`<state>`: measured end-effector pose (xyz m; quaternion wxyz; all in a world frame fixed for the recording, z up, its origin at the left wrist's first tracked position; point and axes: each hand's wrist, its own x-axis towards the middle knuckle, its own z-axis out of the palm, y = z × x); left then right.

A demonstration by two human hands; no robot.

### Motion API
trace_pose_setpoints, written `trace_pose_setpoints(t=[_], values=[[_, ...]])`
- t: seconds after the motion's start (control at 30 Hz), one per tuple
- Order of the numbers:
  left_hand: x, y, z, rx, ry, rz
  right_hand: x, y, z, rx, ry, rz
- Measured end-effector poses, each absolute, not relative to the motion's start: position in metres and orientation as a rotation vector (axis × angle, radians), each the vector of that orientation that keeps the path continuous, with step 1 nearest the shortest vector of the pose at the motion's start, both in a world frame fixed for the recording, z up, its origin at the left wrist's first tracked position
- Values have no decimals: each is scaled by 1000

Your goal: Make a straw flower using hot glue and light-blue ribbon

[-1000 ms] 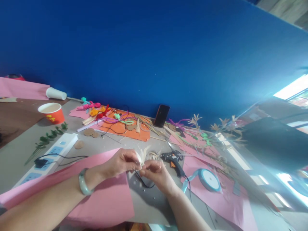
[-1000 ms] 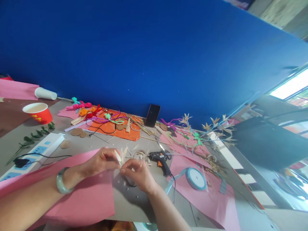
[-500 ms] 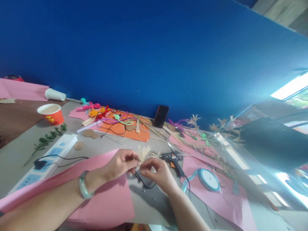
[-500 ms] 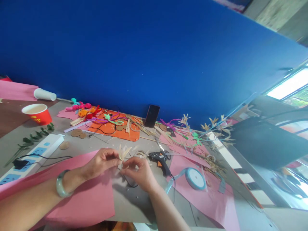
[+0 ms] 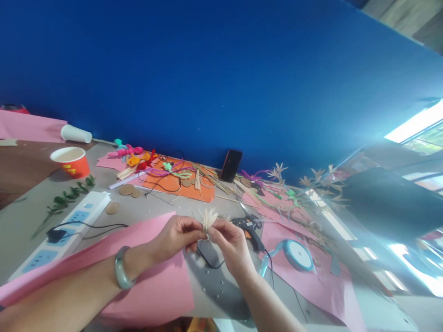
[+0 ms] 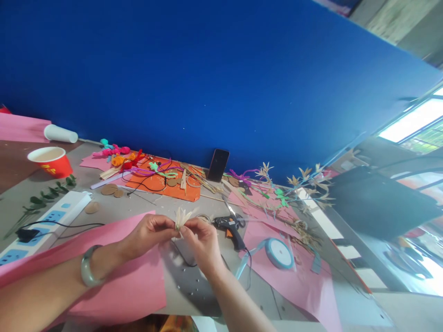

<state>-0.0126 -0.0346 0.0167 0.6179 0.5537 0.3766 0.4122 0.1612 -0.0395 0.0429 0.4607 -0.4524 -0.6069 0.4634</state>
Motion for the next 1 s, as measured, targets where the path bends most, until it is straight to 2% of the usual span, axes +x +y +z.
trace_pose_setpoints(t=[0.43,1.0], values=[[-7,-41,18,1267,987,1044,160,-38,31,-1204,-1547,934],[-8,-42,14,1471,1173,1125,141,-42,45,-1408,-1522,793]])
